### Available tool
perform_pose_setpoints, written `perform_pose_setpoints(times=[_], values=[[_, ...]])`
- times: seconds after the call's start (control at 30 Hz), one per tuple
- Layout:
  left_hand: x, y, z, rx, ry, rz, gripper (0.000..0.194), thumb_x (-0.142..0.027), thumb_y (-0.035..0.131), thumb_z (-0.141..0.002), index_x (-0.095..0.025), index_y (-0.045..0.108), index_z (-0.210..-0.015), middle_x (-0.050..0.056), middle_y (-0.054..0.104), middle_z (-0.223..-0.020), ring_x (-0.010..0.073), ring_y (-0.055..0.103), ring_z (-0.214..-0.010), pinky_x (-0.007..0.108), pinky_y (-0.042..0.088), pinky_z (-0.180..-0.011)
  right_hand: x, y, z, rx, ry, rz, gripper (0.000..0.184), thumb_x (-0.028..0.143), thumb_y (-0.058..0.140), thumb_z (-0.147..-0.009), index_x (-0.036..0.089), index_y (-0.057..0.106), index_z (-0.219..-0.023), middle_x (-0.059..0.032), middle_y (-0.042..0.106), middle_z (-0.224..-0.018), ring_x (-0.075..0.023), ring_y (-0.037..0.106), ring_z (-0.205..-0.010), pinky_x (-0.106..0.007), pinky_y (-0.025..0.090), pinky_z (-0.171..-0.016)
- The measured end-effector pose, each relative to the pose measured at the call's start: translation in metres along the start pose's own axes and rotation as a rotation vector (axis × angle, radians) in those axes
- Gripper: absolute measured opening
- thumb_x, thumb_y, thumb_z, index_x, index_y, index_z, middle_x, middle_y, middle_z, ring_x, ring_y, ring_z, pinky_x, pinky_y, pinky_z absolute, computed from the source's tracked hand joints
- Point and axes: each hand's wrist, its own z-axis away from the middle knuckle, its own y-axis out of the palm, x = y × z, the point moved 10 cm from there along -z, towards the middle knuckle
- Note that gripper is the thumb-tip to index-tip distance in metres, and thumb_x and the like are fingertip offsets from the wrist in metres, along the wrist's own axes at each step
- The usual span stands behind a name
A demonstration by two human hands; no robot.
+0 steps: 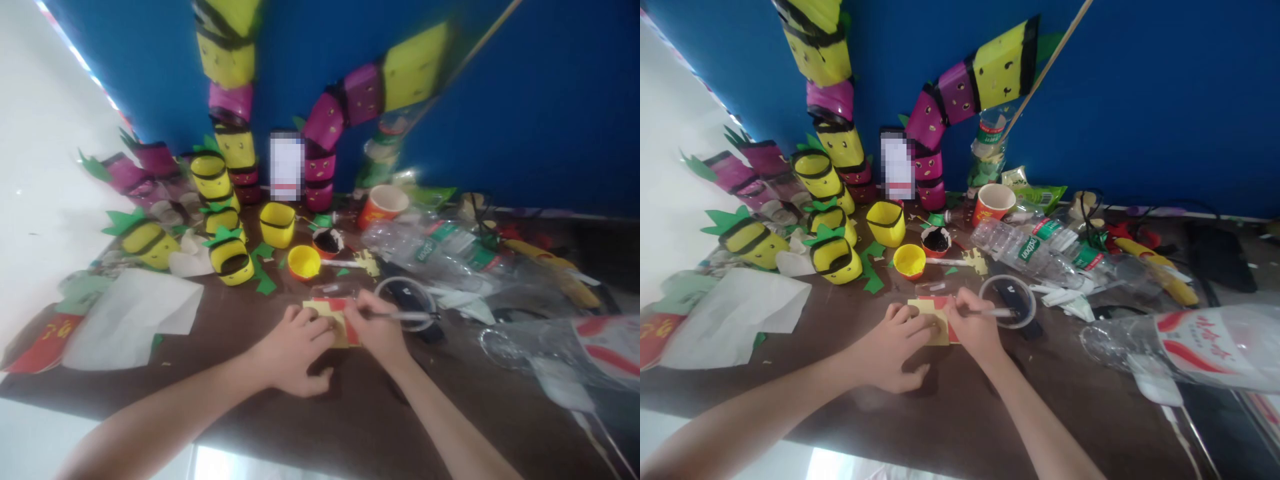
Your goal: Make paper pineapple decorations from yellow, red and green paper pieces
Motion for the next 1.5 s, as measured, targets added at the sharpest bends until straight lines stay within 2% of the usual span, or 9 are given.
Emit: perform_pose_setpoints(times=[0.57, 1.0, 1.5], values=[[-0.0001, -0.0015, 0.0000, 0.001, 0.000, 0.014, 0.034, -0.042, 0.047, -0.072, -0.017, 0.051, -0.095, 0.007, 0.055, -0.111, 0.0227, 0.041, -0.091, 0.038, 0.030, -0.075, -0.0022, 0.0013, -0.0007, -0.003, 0.030, -0.037, 0.037, 0.031, 0.050, -0.079, 0.020, 0.031, -0.050, 0.0068, 0.033, -0.045, -0.0084, 0.034, -0.045, -0.021, 0.029, -0.046], [-0.0001, -0.0006, 0.0005, 0.014, 0.002, -0.004, 0.034, -0.042, 0.048, -0.073, -0.017, 0.052, -0.095, 0.007, 0.053, -0.112, 0.0226, 0.041, -0.092, 0.037, 0.030, -0.074, 0.0013, -0.0033, -0.0006, -0.042, 0.020, -0.027, 0.037, 0.030, 0.050, -0.078, 0.020, 0.029, -0.050, 0.0071, 0.030, -0.045, -0.0082, 0.031, -0.044, -0.022, 0.028, -0.044], [0.0008, -0.0007, 0.0008, 0.015, -0.003, -0.013, 0.035, -0.042, 0.050, -0.072, -0.017, 0.052, -0.096, 0.007, 0.052, -0.110, 0.0221, 0.041, -0.091, 0.037, 0.030, -0.075, 0.0004, -0.0010, -0.0006, -0.021, -0.001, -0.018, 0.036, 0.029, 0.050, -0.078, 0.020, 0.031, -0.049, 0.0068, 0.031, -0.045, -0.0082, 0.031, -0.045, -0.021, 0.028, -0.044]])
